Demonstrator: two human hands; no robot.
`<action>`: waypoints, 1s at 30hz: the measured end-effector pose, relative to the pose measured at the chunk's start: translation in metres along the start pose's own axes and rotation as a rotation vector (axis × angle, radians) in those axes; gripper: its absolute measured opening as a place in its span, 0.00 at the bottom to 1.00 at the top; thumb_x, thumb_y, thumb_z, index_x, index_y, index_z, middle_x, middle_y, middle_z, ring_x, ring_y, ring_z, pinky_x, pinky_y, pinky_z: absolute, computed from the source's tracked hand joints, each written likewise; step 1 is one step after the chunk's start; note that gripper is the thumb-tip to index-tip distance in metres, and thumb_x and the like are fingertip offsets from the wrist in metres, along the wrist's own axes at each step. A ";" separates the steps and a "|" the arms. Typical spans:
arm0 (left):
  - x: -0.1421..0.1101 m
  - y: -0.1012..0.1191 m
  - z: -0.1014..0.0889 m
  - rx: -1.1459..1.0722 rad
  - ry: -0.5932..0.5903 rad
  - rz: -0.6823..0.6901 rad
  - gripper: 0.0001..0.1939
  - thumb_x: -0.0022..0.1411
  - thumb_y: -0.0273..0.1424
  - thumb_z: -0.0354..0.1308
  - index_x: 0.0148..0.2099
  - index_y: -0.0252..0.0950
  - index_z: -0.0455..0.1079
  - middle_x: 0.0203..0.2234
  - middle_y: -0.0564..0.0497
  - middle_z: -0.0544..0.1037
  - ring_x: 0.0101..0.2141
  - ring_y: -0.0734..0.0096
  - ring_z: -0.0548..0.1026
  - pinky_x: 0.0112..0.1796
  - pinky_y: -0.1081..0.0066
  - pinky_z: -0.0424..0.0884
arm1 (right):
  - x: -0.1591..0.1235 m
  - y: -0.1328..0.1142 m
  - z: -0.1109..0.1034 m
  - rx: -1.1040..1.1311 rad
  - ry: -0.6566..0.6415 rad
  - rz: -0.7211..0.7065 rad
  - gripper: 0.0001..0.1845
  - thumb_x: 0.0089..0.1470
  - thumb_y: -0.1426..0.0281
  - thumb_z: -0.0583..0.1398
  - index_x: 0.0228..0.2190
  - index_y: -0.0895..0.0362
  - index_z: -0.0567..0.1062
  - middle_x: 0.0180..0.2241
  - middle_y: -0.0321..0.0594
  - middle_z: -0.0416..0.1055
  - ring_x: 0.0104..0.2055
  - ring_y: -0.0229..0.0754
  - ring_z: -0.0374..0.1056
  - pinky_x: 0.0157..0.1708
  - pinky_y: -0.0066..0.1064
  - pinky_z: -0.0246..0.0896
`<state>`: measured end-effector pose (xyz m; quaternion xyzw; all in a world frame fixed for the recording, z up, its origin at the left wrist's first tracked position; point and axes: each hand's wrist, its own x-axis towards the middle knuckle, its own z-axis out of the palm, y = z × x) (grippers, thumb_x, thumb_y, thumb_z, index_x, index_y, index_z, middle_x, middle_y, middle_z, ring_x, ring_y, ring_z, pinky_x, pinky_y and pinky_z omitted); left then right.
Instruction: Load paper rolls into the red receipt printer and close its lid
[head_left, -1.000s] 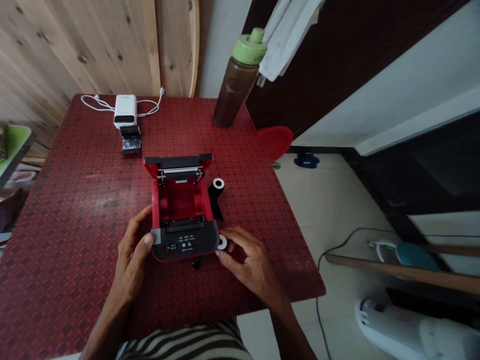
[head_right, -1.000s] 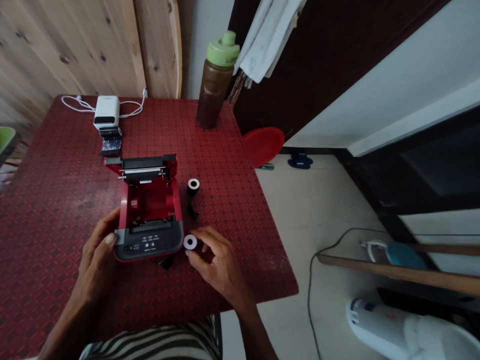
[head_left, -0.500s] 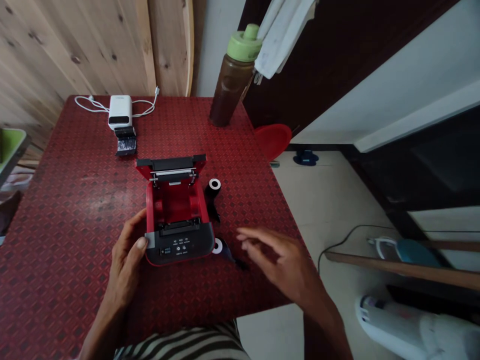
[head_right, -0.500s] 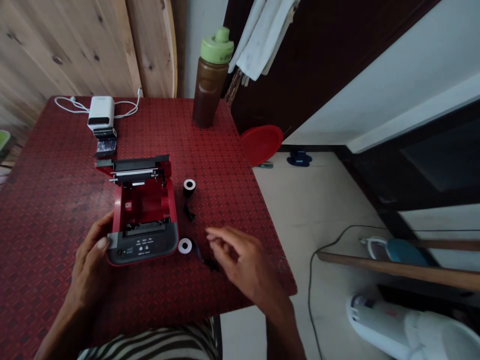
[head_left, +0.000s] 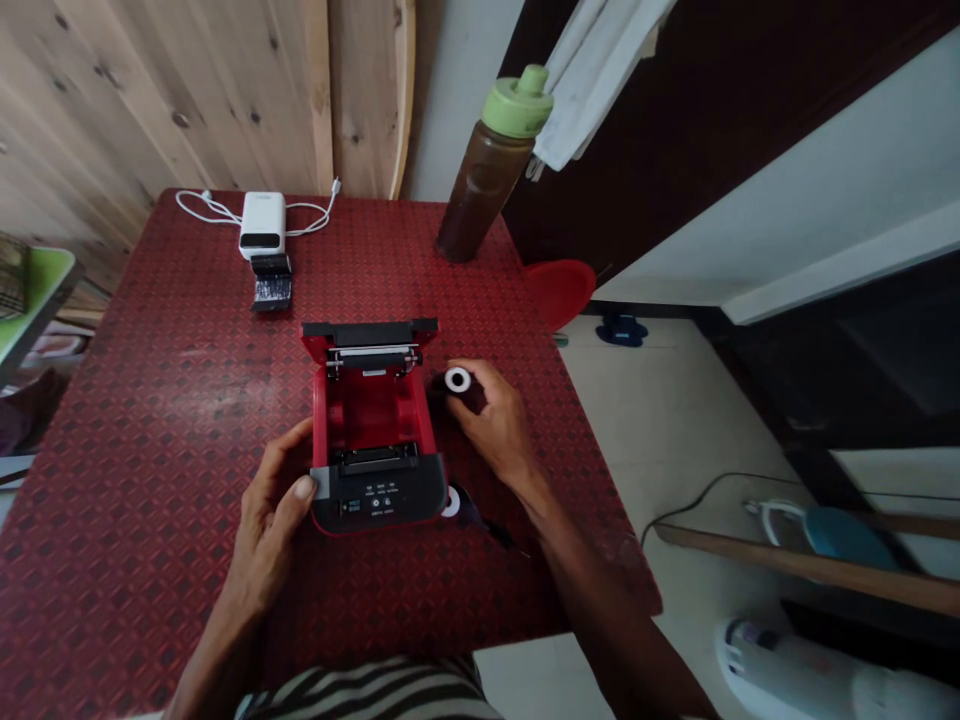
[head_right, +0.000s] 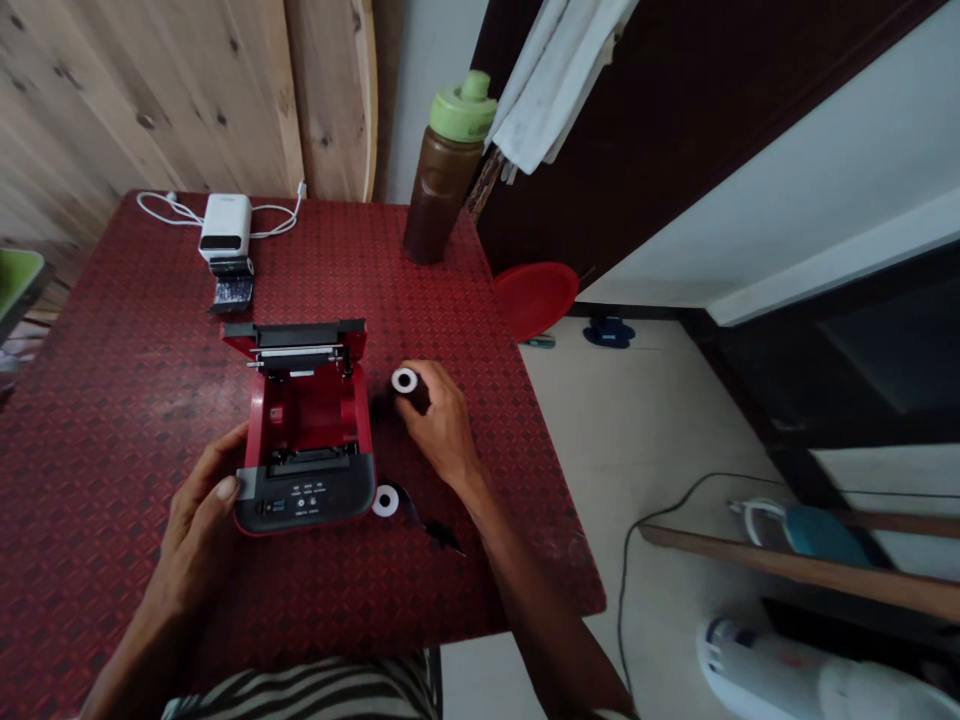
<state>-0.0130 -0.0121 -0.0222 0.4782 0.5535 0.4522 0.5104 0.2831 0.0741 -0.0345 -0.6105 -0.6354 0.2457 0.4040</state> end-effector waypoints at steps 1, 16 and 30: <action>0.000 0.001 0.001 -0.002 0.000 0.007 0.35 0.75 0.54 0.63 0.75 0.43 0.74 0.66 0.42 0.82 0.63 0.42 0.81 0.60 0.50 0.79 | -0.005 -0.007 -0.010 0.010 0.013 0.003 0.16 0.60 0.71 0.63 0.50 0.51 0.80 0.52 0.45 0.85 0.55 0.52 0.80 0.60 0.52 0.75; 0.000 0.008 0.004 -0.049 -0.023 0.024 0.32 0.77 0.52 0.63 0.73 0.42 0.73 0.67 0.41 0.81 0.63 0.44 0.82 0.62 0.47 0.79 | -0.008 -0.127 -0.013 -0.508 -0.382 -0.497 0.11 0.72 0.80 0.63 0.49 0.54 0.81 0.45 0.47 0.85 0.48 0.53 0.80 0.52 0.45 0.76; 0.001 0.014 0.006 -0.076 -0.029 0.008 0.32 0.75 0.54 0.64 0.72 0.43 0.74 0.66 0.41 0.82 0.65 0.41 0.80 0.59 0.46 0.81 | 0.023 -0.135 0.036 -0.724 -0.695 -0.269 0.17 0.71 0.85 0.56 0.47 0.61 0.84 0.45 0.54 0.87 0.49 0.55 0.84 0.44 0.41 0.77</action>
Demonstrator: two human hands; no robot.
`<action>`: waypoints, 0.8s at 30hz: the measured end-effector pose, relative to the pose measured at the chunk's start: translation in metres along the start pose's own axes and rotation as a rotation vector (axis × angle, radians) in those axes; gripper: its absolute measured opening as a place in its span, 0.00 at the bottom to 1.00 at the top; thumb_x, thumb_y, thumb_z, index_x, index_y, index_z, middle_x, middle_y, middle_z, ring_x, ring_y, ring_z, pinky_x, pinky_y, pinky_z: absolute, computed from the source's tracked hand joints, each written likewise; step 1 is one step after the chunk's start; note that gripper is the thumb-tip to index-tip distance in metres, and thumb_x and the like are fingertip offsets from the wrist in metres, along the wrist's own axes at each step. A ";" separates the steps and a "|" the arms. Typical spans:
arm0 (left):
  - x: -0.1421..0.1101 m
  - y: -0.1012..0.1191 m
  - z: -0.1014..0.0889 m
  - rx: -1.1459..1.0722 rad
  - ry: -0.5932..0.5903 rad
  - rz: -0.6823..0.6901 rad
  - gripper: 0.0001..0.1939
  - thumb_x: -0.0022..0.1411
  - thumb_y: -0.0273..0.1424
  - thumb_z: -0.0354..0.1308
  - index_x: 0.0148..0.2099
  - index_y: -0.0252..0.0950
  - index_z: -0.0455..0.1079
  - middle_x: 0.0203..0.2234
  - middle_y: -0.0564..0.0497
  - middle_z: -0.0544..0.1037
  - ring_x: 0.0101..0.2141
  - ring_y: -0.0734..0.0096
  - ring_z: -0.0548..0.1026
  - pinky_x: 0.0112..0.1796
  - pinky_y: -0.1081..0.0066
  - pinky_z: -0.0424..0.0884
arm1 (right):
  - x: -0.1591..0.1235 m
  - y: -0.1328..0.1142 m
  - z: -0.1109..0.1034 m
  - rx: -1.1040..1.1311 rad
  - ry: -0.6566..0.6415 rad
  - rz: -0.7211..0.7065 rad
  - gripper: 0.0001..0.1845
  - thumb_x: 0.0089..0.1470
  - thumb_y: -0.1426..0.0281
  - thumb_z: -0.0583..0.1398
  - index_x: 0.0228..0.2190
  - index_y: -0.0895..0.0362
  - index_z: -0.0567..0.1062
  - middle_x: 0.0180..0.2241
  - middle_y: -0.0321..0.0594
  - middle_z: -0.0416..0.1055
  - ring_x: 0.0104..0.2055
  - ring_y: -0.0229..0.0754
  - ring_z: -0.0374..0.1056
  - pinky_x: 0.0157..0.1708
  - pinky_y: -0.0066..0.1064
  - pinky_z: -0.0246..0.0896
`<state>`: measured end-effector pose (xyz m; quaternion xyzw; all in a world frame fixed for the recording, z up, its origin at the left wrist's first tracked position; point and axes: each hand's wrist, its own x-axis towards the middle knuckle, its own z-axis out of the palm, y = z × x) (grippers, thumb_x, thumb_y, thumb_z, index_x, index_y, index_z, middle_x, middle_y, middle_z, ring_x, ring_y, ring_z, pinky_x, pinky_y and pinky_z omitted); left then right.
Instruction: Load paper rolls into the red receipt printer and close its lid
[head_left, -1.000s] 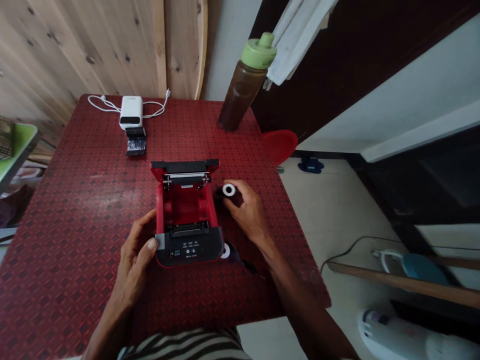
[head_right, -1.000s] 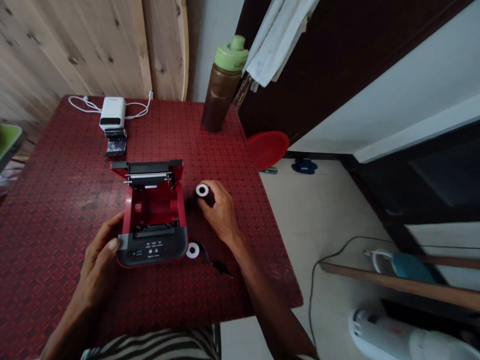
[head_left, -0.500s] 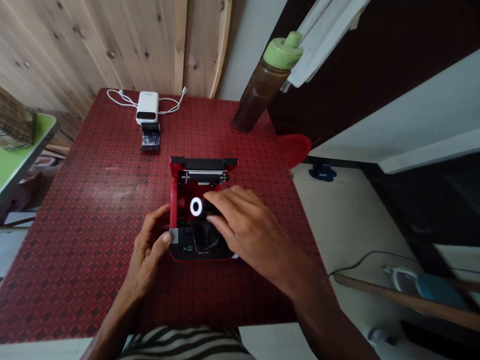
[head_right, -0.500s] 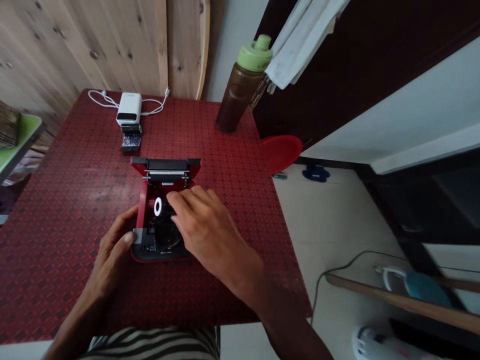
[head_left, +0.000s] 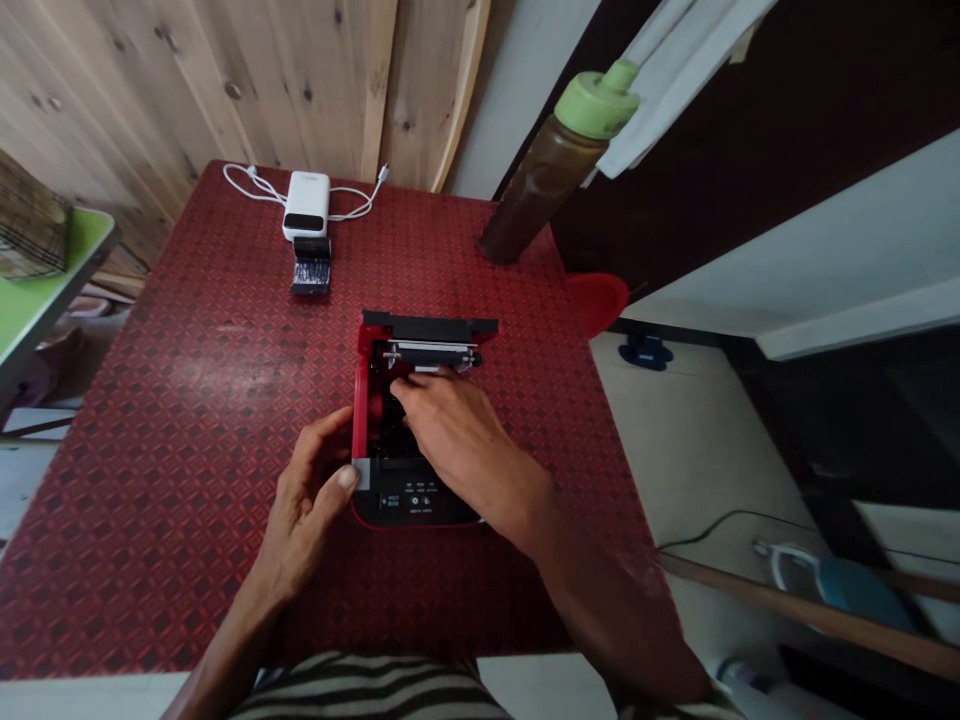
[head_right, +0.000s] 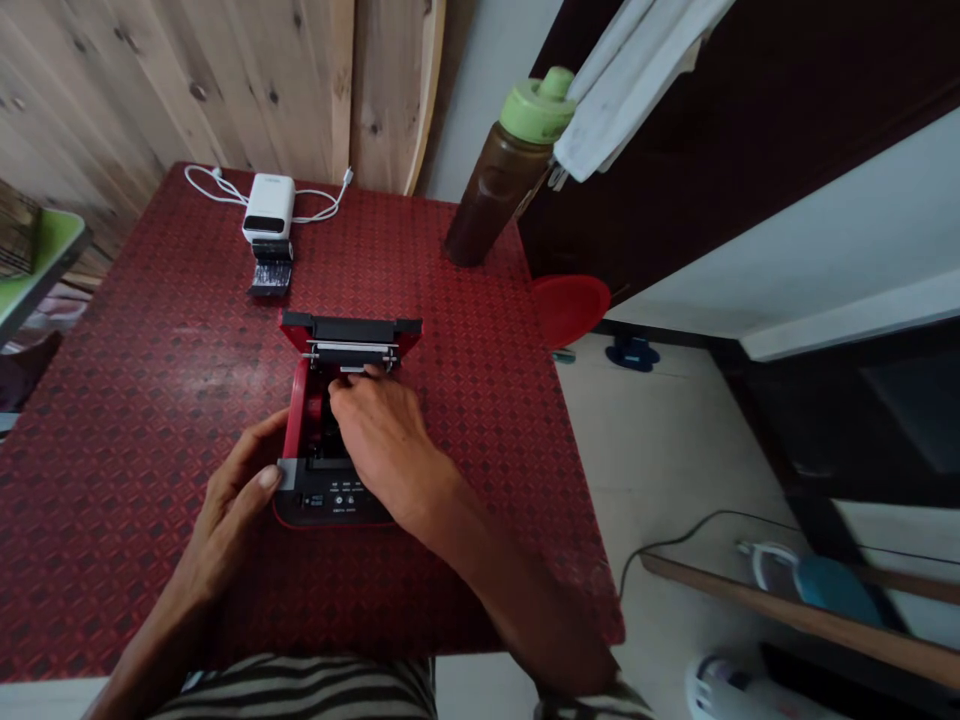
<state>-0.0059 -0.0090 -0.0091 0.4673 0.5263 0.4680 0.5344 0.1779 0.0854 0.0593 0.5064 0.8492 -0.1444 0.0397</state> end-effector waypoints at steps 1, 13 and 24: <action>0.000 0.000 0.000 -0.004 -0.005 -0.003 0.32 0.75 0.54 0.64 0.72 0.43 0.74 0.65 0.40 0.82 0.64 0.42 0.81 0.58 0.47 0.82 | 0.000 0.001 0.001 0.006 0.001 -0.002 0.17 0.72 0.84 0.56 0.47 0.61 0.84 0.46 0.54 0.87 0.50 0.56 0.84 0.46 0.43 0.78; 0.000 -0.002 -0.002 0.007 -0.005 -0.012 0.31 0.76 0.53 0.64 0.72 0.43 0.74 0.66 0.41 0.82 0.67 0.40 0.79 0.56 0.49 0.83 | -0.046 0.033 -0.003 0.353 0.167 -0.335 0.28 0.66 0.88 0.60 0.53 0.49 0.86 0.55 0.38 0.88 0.60 0.47 0.82 0.67 0.47 0.77; -0.001 0.011 -0.010 -0.019 0.035 -0.058 0.31 0.76 0.52 0.64 0.73 0.43 0.75 0.70 0.41 0.80 0.69 0.38 0.77 0.66 0.43 0.74 | -0.035 0.039 -0.003 0.321 0.141 -0.397 0.15 0.73 0.83 0.63 0.35 0.55 0.82 0.37 0.38 0.83 0.41 0.45 0.77 0.51 0.41 0.77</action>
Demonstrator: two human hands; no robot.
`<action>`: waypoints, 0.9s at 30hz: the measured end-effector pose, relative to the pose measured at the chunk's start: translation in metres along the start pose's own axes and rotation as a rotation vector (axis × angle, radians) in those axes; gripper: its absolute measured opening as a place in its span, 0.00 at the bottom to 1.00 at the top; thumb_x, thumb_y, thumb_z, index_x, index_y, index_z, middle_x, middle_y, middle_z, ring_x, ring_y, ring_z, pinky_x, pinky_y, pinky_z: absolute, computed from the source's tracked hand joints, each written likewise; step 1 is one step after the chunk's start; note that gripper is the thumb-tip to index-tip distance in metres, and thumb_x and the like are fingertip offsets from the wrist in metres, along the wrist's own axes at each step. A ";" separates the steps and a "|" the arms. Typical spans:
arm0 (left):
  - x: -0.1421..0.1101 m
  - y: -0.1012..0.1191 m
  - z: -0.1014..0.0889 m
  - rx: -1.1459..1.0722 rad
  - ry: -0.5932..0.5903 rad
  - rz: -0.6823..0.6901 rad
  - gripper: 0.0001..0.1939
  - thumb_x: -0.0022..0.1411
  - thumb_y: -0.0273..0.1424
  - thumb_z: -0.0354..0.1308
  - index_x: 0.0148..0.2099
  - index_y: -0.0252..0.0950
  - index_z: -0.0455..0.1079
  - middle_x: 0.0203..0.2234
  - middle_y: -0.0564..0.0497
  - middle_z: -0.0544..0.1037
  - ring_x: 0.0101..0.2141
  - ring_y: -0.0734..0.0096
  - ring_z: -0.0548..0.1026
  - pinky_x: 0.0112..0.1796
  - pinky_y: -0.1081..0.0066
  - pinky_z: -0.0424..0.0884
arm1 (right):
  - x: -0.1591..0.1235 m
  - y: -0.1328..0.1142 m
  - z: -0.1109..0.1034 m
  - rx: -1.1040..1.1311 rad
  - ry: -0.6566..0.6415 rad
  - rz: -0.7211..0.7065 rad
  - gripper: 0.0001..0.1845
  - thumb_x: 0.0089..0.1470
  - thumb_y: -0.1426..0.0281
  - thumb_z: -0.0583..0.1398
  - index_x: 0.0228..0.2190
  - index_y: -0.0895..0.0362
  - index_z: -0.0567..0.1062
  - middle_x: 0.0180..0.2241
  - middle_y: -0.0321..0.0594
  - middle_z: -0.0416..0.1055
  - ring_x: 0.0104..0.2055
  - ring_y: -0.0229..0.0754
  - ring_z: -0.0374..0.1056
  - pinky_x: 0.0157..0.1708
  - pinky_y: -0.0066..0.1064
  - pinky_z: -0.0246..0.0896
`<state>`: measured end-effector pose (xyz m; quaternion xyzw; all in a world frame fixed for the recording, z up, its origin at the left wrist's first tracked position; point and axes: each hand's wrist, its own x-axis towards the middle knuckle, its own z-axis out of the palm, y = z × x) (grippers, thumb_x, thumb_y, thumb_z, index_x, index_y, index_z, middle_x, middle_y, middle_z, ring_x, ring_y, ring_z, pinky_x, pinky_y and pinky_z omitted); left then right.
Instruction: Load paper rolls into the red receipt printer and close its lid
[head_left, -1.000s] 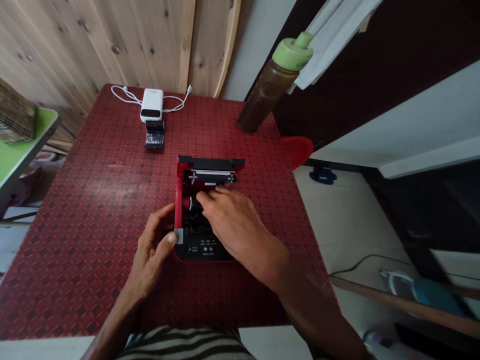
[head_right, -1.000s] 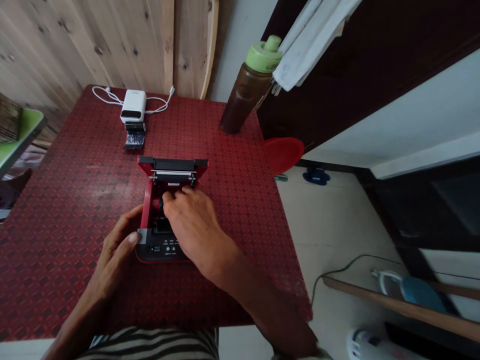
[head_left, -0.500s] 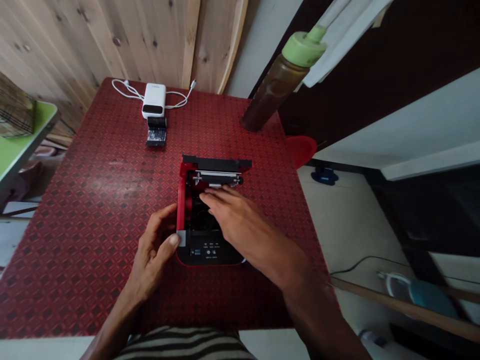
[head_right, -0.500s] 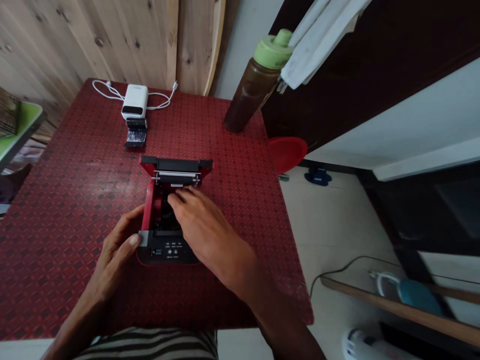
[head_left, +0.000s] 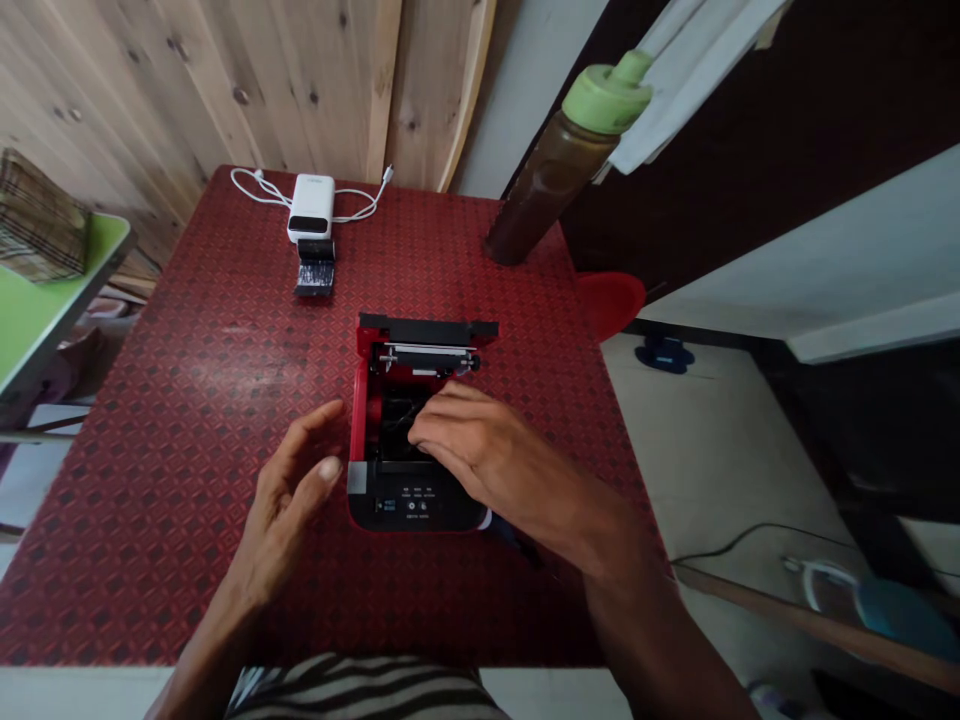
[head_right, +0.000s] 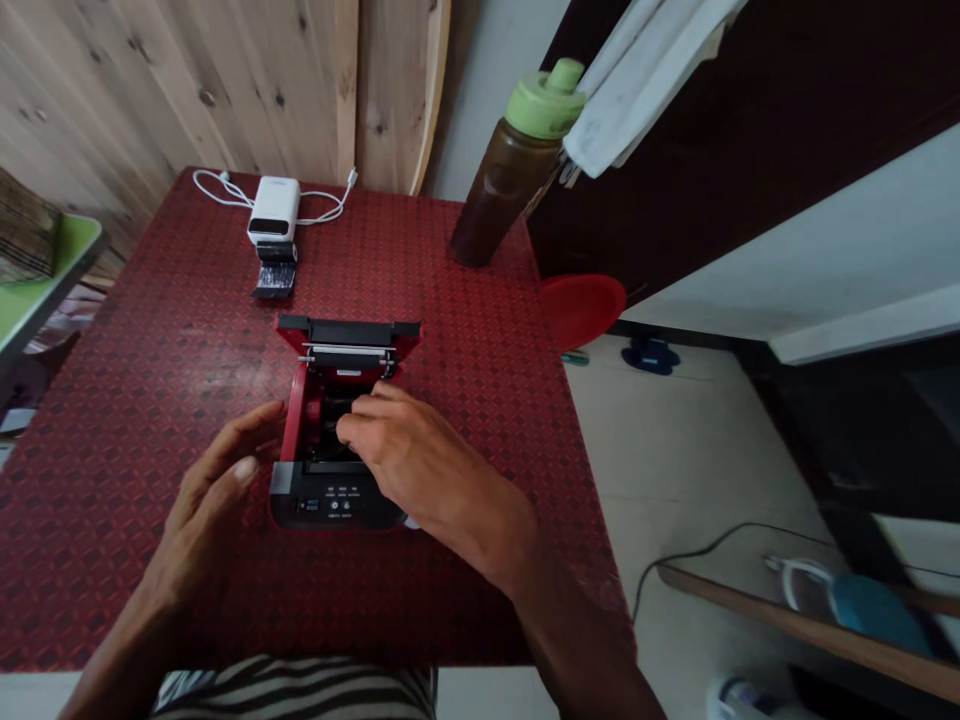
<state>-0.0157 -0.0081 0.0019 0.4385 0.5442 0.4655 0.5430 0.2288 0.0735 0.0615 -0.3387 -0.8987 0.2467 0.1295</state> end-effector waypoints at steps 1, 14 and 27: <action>0.006 0.004 0.000 0.013 0.020 0.038 0.30 0.77 0.52 0.63 0.73 0.44 0.76 0.70 0.41 0.79 0.69 0.38 0.77 0.68 0.43 0.73 | -0.003 -0.002 -0.001 -0.016 0.043 -0.005 0.15 0.73 0.82 0.63 0.36 0.55 0.83 0.37 0.39 0.83 0.41 0.45 0.76 0.48 0.40 0.77; 0.078 0.050 0.028 0.132 0.087 0.346 0.15 0.78 0.47 0.66 0.42 0.42 0.82 0.53 0.47 0.86 0.64 0.52 0.79 0.65 0.55 0.73 | -0.046 -0.046 0.043 -0.311 0.585 -0.010 0.14 0.74 0.84 0.59 0.47 0.63 0.85 0.44 0.51 0.87 0.46 0.48 0.80 0.48 0.40 0.81; 0.021 0.009 0.019 -0.091 -0.032 -0.036 0.36 0.71 0.47 0.73 0.74 0.41 0.71 0.70 0.39 0.80 0.69 0.44 0.79 0.68 0.48 0.77 | -0.051 -0.043 0.062 -0.358 0.653 0.038 0.12 0.72 0.84 0.63 0.48 0.58 0.83 0.53 0.46 0.90 0.58 0.49 0.86 0.61 0.44 0.79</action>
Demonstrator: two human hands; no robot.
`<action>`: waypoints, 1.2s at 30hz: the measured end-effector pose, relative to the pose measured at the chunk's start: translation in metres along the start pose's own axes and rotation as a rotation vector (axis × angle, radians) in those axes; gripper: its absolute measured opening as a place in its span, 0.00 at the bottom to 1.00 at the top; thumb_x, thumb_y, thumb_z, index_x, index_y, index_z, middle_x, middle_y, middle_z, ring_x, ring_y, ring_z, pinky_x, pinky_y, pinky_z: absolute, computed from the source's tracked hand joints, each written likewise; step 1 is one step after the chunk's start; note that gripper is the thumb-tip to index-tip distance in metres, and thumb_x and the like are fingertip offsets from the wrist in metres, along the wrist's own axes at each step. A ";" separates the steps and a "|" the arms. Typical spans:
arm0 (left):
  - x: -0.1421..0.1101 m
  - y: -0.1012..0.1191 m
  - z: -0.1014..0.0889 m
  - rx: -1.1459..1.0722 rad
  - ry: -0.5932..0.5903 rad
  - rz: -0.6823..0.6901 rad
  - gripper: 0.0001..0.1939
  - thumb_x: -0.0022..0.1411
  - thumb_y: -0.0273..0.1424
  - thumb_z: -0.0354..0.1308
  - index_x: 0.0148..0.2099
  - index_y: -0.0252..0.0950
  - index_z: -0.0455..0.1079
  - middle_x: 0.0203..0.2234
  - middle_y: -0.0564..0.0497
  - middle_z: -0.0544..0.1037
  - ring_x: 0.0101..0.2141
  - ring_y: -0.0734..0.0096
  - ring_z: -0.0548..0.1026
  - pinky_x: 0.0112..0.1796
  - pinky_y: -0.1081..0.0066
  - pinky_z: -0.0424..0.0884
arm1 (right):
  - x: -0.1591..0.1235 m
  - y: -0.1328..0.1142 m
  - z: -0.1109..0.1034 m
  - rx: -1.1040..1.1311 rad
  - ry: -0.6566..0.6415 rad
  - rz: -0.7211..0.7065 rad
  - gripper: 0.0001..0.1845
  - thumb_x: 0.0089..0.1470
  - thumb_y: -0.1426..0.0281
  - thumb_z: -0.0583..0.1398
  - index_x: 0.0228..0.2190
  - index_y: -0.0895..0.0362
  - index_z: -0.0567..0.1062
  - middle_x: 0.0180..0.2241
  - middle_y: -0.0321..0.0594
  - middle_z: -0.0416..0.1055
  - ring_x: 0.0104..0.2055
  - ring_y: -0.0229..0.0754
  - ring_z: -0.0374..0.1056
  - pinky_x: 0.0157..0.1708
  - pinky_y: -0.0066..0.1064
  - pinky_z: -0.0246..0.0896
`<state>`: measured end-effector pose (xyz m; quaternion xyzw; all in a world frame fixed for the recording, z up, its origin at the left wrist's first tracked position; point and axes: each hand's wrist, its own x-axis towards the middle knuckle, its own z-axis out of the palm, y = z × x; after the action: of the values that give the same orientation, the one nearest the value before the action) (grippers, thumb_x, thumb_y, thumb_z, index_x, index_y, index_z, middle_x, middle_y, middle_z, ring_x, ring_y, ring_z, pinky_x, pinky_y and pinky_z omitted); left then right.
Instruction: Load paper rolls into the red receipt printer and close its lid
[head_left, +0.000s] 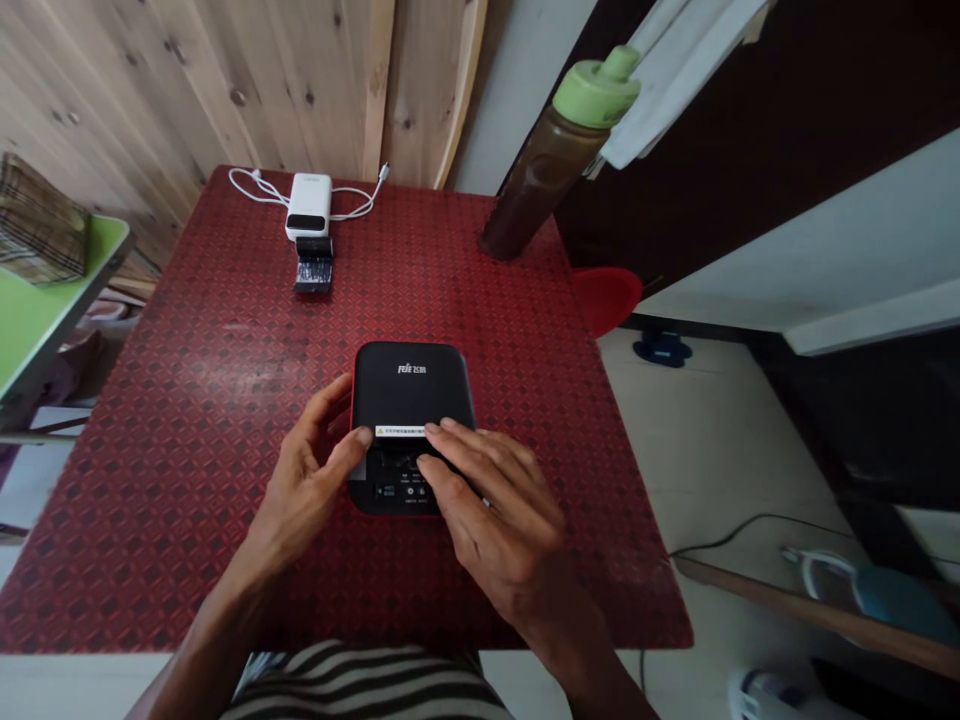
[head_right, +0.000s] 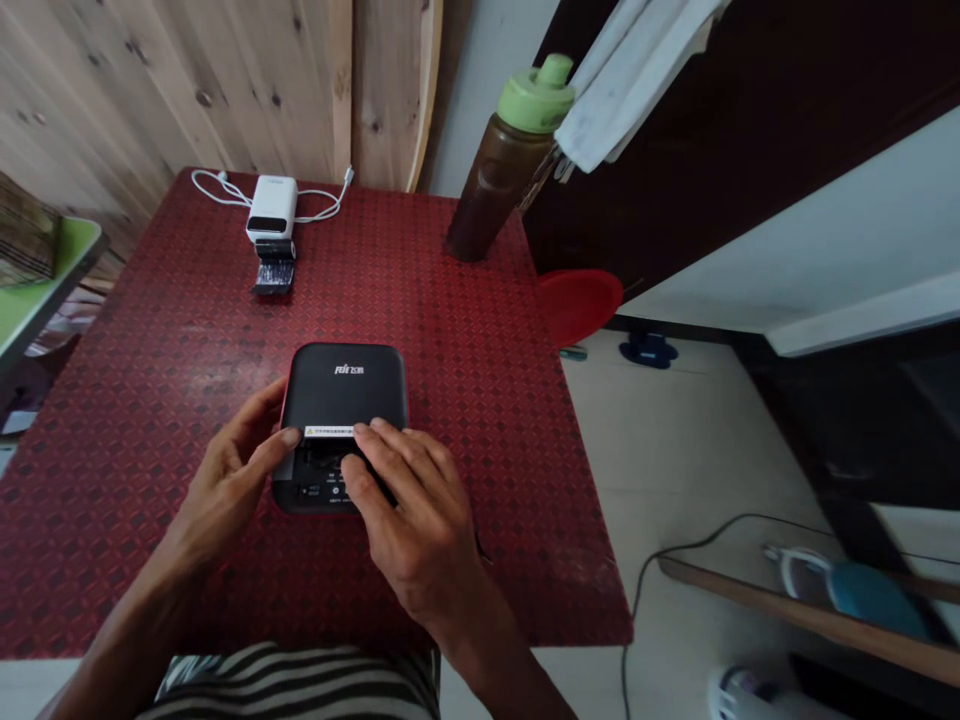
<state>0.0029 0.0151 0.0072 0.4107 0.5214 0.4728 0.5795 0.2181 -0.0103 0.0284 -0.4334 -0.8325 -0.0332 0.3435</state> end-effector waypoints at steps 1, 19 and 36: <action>0.000 0.000 0.001 -0.005 -0.001 -0.002 0.36 0.71 0.47 0.73 0.74 0.40 0.71 0.70 0.39 0.80 0.69 0.45 0.79 0.68 0.49 0.77 | 0.000 0.000 0.000 0.002 -0.001 -0.001 0.12 0.72 0.84 0.63 0.48 0.58 0.83 0.53 0.46 0.90 0.59 0.49 0.86 0.61 0.44 0.79; -0.016 -0.001 -0.005 -0.015 0.019 -0.022 0.32 0.73 0.46 0.71 0.74 0.46 0.75 0.73 0.45 0.78 0.74 0.44 0.73 0.71 0.48 0.72 | -0.008 -0.003 -0.014 0.073 0.020 0.153 0.17 0.73 0.79 0.65 0.60 0.60 0.78 0.56 0.52 0.87 0.62 0.49 0.83 0.63 0.44 0.81; -0.025 0.002 0.003 0.005 0.082 -0.065 0.30 0.71 0.42 0.70 0.72 0.45 0.76 0.70 0.43 0.80 0.74 0.40 0.72 0.59 0.51 0.83 | -0.043 -0.006 -0.005 0.076 0.046 0.405 0.37 0.74 0.49 0.67 0.71 0.56 0.70 0.55 0.56 0.87 0.56 0.57 0.87 0.52 0.48 0.88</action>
<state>0.0052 -0.0083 0.0151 0.3754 0.5589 0.4690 0.5716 0.2327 -0.0460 0.0080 -0.5778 -0.7210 0.0584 0.3781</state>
